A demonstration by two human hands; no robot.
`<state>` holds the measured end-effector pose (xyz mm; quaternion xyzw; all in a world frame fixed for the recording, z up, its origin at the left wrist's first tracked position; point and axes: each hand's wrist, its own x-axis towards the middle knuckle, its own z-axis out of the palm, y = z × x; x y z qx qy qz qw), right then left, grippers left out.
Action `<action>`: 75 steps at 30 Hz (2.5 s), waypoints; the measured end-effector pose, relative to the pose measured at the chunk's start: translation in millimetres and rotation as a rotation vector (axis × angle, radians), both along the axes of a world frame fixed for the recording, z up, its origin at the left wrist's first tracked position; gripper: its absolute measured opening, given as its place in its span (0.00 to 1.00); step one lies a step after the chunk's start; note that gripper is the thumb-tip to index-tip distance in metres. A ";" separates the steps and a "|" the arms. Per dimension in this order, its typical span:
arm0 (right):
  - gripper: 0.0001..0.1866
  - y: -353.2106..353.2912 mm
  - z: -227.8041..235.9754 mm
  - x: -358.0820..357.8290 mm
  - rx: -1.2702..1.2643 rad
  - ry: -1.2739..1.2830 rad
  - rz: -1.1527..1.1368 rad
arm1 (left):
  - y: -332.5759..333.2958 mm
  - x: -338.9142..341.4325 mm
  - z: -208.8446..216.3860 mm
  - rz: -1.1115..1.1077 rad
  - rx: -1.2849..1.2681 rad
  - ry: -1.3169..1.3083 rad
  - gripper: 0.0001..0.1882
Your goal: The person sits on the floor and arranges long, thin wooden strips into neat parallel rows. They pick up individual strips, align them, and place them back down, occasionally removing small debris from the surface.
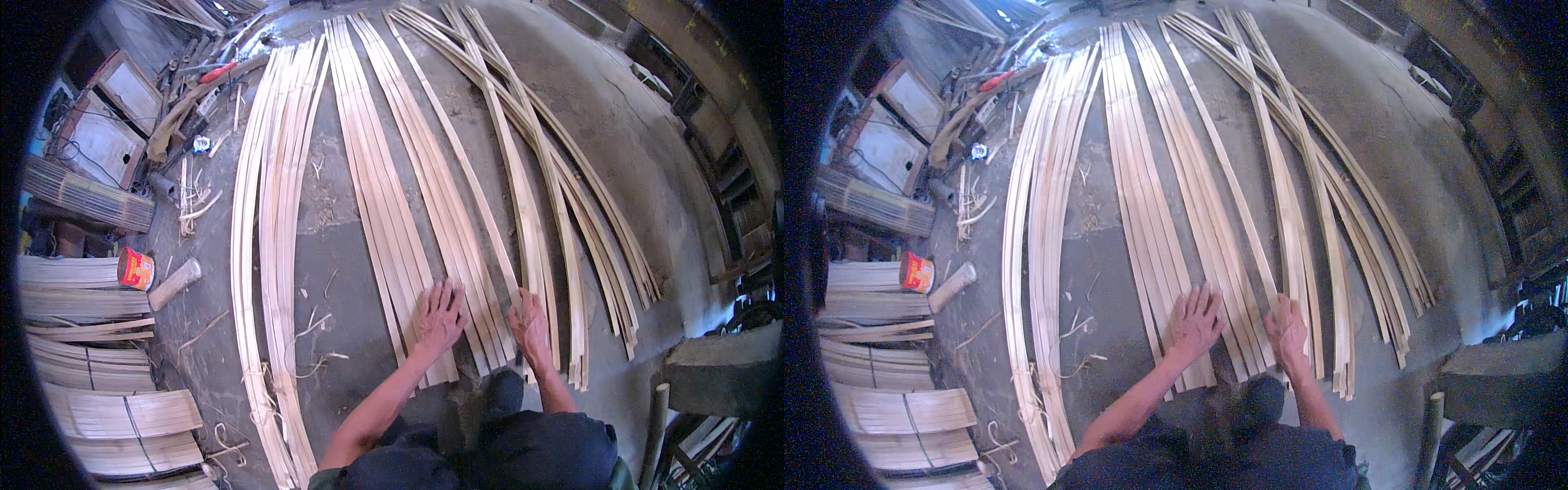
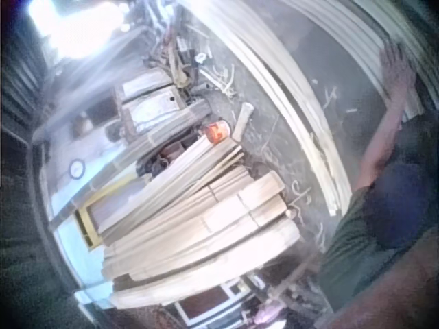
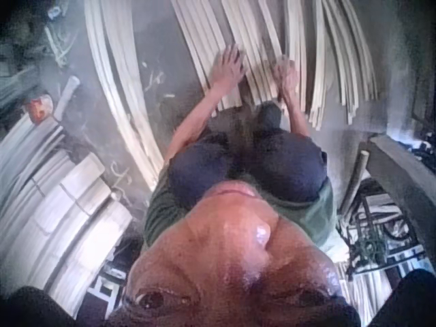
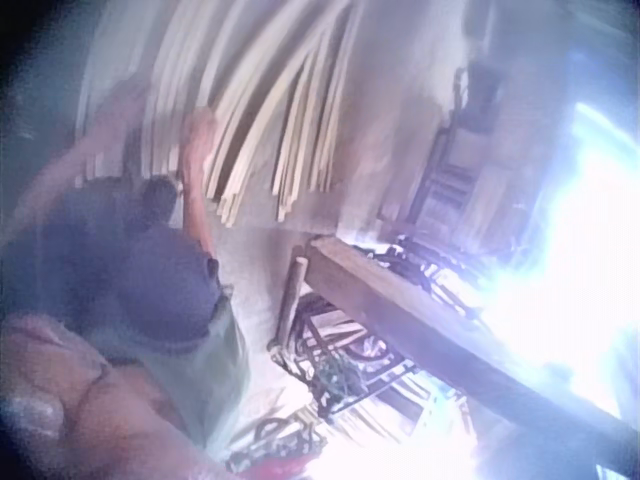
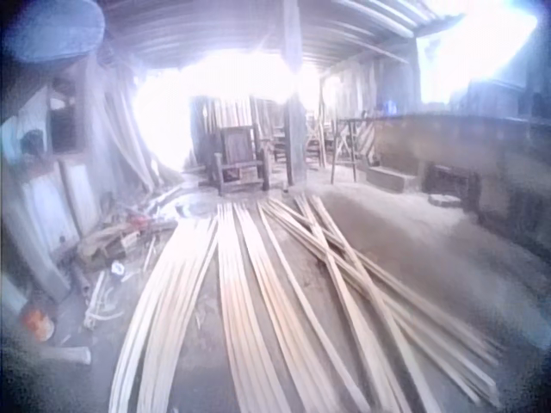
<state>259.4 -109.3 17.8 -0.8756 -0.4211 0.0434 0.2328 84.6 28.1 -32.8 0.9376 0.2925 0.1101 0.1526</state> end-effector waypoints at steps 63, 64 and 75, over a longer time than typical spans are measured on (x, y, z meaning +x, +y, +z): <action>0.26 49.3 -26.8 -92.4 0.202 0.863 0.034 | 41.4 -26.7 -9.9 0.192 0.006 0.083 0.37; 0.26 49.3 -24.7 -93.4 0.197 0.901 0.017 | 41.4 -26.7 -10.9 0.192 0.012 0.083 0.37; 0.27 41.1 -39.4 -109.7 0.343 0.768 0.131 | 42.4 -31.0 -13.9 0.158 0.047 0.065 0.38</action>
